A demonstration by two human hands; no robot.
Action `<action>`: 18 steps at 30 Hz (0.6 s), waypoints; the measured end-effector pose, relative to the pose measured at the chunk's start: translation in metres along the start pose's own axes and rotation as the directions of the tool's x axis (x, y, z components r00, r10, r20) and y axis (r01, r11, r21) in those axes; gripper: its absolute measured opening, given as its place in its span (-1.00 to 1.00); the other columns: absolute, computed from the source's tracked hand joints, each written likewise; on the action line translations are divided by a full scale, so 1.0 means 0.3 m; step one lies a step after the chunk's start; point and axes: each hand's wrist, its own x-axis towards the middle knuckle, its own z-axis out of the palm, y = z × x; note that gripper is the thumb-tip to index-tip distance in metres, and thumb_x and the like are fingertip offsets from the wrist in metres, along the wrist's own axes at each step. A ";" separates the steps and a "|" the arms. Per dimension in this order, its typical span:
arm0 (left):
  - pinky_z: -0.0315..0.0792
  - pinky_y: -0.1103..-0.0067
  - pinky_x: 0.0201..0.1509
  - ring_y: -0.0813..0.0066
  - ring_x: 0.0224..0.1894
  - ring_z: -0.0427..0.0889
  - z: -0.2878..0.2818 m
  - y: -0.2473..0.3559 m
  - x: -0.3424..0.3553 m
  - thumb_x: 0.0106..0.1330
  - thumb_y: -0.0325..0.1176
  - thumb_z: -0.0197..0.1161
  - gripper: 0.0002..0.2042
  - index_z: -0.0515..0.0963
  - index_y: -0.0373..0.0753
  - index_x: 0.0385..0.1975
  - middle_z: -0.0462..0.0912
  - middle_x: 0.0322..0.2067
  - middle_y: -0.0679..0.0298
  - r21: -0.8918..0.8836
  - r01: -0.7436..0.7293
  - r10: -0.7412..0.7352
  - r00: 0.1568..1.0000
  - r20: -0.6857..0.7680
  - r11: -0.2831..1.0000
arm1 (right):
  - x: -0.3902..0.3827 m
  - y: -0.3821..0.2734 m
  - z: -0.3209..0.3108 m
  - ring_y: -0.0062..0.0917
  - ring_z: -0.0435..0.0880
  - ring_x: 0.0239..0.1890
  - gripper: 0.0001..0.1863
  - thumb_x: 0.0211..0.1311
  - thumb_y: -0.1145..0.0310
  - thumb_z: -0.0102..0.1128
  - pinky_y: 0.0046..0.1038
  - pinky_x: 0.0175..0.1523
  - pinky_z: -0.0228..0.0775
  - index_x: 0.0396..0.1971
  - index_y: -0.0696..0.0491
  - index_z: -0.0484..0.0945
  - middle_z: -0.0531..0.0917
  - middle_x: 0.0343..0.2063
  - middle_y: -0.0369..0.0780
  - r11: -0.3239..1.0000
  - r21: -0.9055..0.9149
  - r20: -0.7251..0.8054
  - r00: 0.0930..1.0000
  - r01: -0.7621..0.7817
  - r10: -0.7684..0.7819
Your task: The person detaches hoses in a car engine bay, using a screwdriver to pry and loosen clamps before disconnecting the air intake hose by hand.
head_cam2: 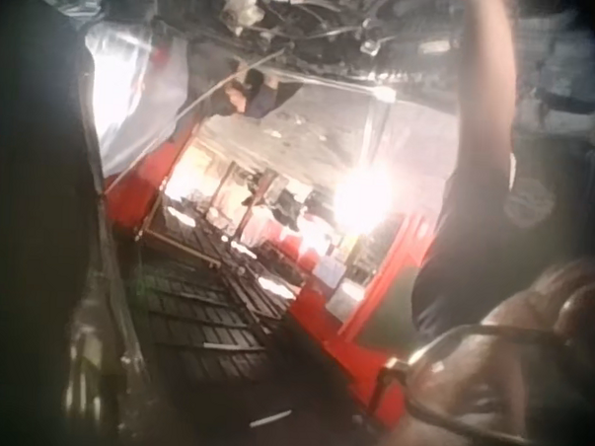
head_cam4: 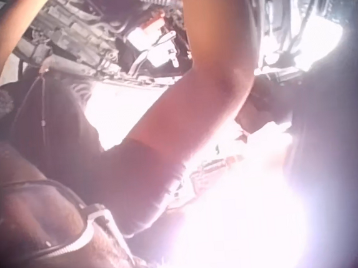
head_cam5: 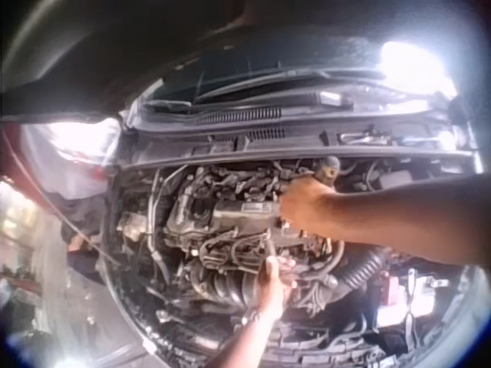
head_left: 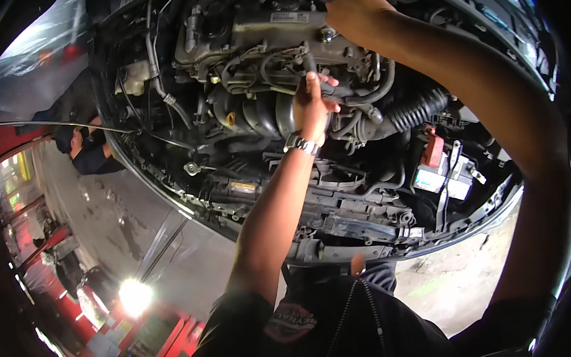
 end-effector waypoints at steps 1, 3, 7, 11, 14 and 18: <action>0.40 0.66 -0.54 0.62 -0.66 0.59 -0.007 0.000 0.000 0.57 0.14 0.04 -0.54 0.53 -0.21 -0.14 0.74 -0.25 0.22 -0.036 0.017 -0.017 1.000 0.000 0.999 | -0.019 0.026 0.008 -0.35 0.81 -0.24 -0.85 0.16 0.24 0.33 -0.32 -0.13 0.63 -0.48 -0.04 0.79 0.79 -0.39 -0.26 0.996 0.081 0.118 0.993 -0.038 0.028; 0.38 0.67 -0.58 0.57 -0.64 0.65 -0.031 0.009 0.029 0.55 0.17 0.06 -0.50 0.54 -0.24 -0.10 0.77 -0.21 0.22 -0.028 0.007 -0.006 0.999 0.041 1.000 | -0.043 0.032 -0.031 -0.32 0.81 -0.22 -0.81 0.19 0.21 0.34 -0.30 -0.13 0.63 -0.46 -0.02 0.78 0.80 -0.39 -0.23 0.986 0.153 0.232 0.972 -0.069 0.032; 0.42 0.69 -0.48 0.59 -0.55 0.68 -0.013 0.035 0.042 0.54 0.09 0.15 -0.59 0.55 -0.19 -0.08 0.77 -0.13 0.26 0.067 0.088 -0.093 0.992 0.087 0.994 | -0.191 0.003 -0.104 -0.22 0.81 -0.19 -0.54 0.41 -0.11 0.16 -0.22 -0.13 0.64 -0.37 0.00 0.76 0.78 -0.36 -0.12 0.861 0.115 0.551 0.753 -0.496 0.360; 0.45 0.71 -0.42 0.63 -0.46 0.69 -0.028 0.048 0.029 0.49 -0.12 0.29 -0.68 0.58 -0.20 0.03 0.72 -0.03 0.33 0.042 0.016 -0.020 0.995 0.101 0.999 | -0.406 -0.079 -0.285 -0.04 0.77 -0.24 -0.51 0.45 -0.10 0.09 -0.08 -0.16 0.62 -0.34 0.02 0.74 0.75 -0.40 -0.02 0.547 0.156 0.629 0.509 -0.823 0.587; 0.53 0.70 -0.34 0.61 -0.39 0.71 -0.048 0.033 -0.054 0.44 -0.21 0.35 -0.54 0.48 -0.19 0.27 0.72 0.00 0.34 -0.052 -0.054 0.054 0.999 0.000 0.997 | -0.712 -0.220 -0.320 0.05 0.70 -0.36 -0.55 0.44 -0.03 0.16 -0.06 -0.28 0.52 -0.37 0.09 0.67 0.70 -0.47 0.05 0.381 0.332 0.612 0.504 -0.863 0.610; 0.56 0.70 -0.30 0.61 -0.37 0.73 -0.134 -0.027 -0.235 0.46 -0.25 0.34 -0.59 0.49 -0.22 0.22 0.75 0.02 0.30 -0.010 -0.071 0.070 0.994 -0.080 0.997 | -1.126 -0.533 -0.310 -0.30 0.50 -0.65 -0.73 0.48 0.27 0.18 -0.31 -0.46 0.37 -0.39 0.13 0.59 0.57 -0.64 -0.19 -0.213 0.530 0.686 0.267 -0.821 0.677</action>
